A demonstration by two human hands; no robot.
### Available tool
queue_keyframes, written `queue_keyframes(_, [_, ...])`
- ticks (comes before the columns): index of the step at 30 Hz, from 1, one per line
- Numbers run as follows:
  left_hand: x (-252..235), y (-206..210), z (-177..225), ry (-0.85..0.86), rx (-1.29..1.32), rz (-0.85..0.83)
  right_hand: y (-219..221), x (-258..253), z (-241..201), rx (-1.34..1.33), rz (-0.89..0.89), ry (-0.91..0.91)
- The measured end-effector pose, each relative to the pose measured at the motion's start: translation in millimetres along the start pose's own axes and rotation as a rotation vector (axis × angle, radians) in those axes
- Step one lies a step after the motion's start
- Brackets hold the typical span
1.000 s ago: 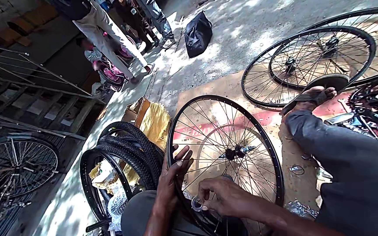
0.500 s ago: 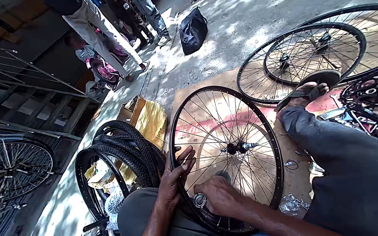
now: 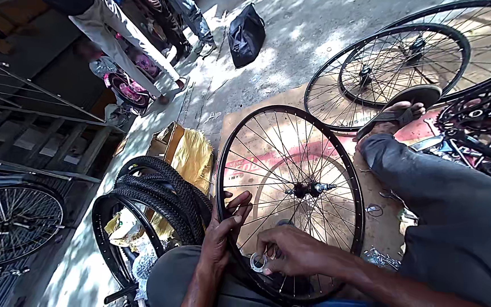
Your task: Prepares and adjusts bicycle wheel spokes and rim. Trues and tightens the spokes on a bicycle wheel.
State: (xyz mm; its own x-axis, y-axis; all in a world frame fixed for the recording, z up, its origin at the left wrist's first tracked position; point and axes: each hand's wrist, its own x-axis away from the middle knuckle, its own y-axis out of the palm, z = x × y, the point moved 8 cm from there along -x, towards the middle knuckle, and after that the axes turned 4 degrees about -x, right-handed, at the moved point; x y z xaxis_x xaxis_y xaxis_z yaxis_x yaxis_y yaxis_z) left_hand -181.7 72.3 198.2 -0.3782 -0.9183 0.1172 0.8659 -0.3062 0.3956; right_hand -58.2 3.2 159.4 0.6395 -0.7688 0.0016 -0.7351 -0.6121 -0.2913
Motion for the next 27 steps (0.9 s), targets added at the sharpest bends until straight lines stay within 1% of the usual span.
queue_keyframes(1, [-0.5, 0.8, 0.0, 0.001, -0.002, -0.008, 1.4, -1.7, 1.1, 0.061, 0.081, 0.029])
queue_keyframes(3, [-1.0, 3.2, 0.6, 0.006, -0.005, -0.020, 12.6, -4.6, -1.0, 0.284, 0.235, -0.003])
queue_keyframes(4, [-0.6, 4.4, 0.9, 0.008, -0.018, -0.019, 18.2, -5.2, -1.1, 0.365, 0.262, -0.030])
queue_keyframes(5, [-0.3, 5.3, 1.3, 0.010, -0.036, -0.017, 20.4, -5.1, -0.4, 0.379, 0.246, -0.047])
queue_keyframes(9, [-0.6, 4.9, 1.3, 0.011, -0.064, -0.029, 16.0, -1.8, 0.2, 0.255, 0.019, -0.088])
queue_keyframes(11, [-0.8, 5.8, 1.2, 0.009, -0.064, -0.031, 14.1, -0.5, -1.6, 0.235, -0.011, -0.108])
queue_keyframes(13, [-0.3, 6.5, 1.9, 0.006, -0.054, -0.016, 11.2, -1.5, -3.5, 0.219, 0.035, -0.021])
queue_keyframes(15, [0.2, 7.5, 2.4, 0.006, -0.063, -0.017, 9.6, -2.7, -4.7, 0.205, 0.157, 0.070])
queue_keyframes(16, [-0.2, 7.9, 2.7, 0.007, -0.067, -0.022, 9.3, -3.1, -4.2, 0.198, 0.212, 0.074])
queue_keyframes(17, [-0.8, 8.0, 3.1, 0.009, -0.070, -0.031, 10.2, -3.5, -3.4, 0.197, 0.230, 0.061])
queue_keyframes(19, [-1.5, 7.7, 3.1, 0.011, -0.083, -0.043, 13.1, -3.0, -1.8, 0.220, 0.163, 0.040])
queue_keyframes(22, [-0.8, 9.1, 3.3, 0.010, -0.078, -0.037, 15.9, -2.3, 2.5, 0.227, -0.033, 0.011])
queue_keyframes(23, [-0.8, 9.6, 3.4, 0.011, -0.077, -0.034, 15.1, -2.0, 1.8, 0.190, -0.079, -0.004])
queue_keyframes(25, [-0.7, 9.6, 3.7, 0.011, -0.073, -0.029, 11.7, -0.8, -0.1, 0.100, -0.131, -0.014])
queue_keyframes(27, [-0.7, 9.6, 3.2, 0.012, -0.078, -0.025, 9.3, -0.3, 0.6, 0.053, -0.135, -0.019])
